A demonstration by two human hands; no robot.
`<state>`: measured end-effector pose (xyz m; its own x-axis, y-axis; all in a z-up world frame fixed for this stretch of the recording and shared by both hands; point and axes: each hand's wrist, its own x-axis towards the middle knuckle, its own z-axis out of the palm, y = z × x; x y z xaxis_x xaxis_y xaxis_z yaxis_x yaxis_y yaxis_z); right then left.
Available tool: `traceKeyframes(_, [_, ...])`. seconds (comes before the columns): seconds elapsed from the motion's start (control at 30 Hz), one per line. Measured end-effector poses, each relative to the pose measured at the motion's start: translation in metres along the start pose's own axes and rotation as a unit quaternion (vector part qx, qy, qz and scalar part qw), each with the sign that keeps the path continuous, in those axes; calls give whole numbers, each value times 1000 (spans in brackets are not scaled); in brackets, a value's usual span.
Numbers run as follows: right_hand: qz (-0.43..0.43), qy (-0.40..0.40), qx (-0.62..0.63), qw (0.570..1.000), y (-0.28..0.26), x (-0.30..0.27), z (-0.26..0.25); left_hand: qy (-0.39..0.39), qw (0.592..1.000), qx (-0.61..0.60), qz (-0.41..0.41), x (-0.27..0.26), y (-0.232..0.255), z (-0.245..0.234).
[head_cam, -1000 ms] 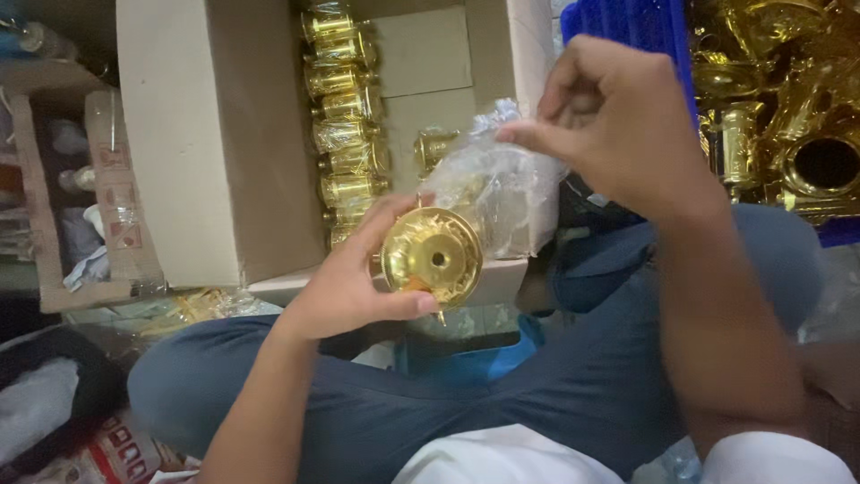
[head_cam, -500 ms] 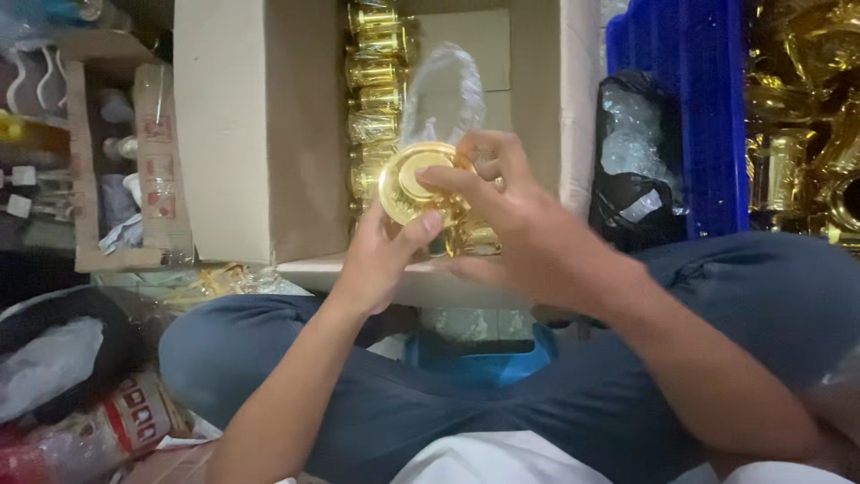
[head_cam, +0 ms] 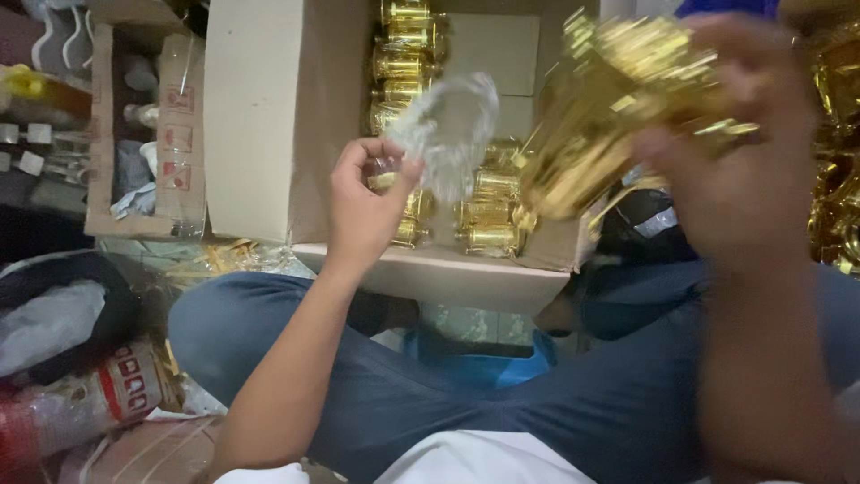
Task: The person places gold-colored decorative objects into individual plastic bags and then arranges them inside a cardboard box.
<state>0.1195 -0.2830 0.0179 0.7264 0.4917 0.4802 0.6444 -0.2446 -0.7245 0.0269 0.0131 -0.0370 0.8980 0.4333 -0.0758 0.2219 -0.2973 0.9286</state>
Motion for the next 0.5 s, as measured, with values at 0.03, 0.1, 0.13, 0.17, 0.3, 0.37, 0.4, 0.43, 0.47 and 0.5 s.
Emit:
traceKeyframes(0.03, [1,30,74,997,2,1,-2,-10,1000,14,-1,0,-3,1])
traceKeyframes(0.1, [6,62,145,987,8,-4,-8,-25,999,26,-2,-1,-7,3])
traceKeyframes(0.13, [-9,75,87,993,13,-9,-12,-34,998,41,39,-2,-8,4])
traceKeyframes(0.17, [-25,86,30,995,18,-15,-15,-43,994,56,79,-3,-9,5])
traceKeyframes(0.3, [-25,86,11,996,-13,-13,2,-111,991,55,48,-6,5,4])
traceKeyframes(0.37, [-31,88,-31,995,-14,-14,15,-133,988,33,76,-4,2,3])
traceKeyframes(0.4, [-30,87,-30,995,-12,-16,22,-133,988,33,74,-5,11,-1])
traceKeyframes(0.43, [-75,49,-26,996,-10,-18,29,-157,986,23,40,-6,21,-5])
traceKeyframes(0.47, [-120,10,-21,993,-9,-19,36,-181,983,14,6,-7,30,-10])
traceKeyframes(0.5, [-120,9,-21,993,-9,-15,42,-181,983,13,5,-6,29,-11])
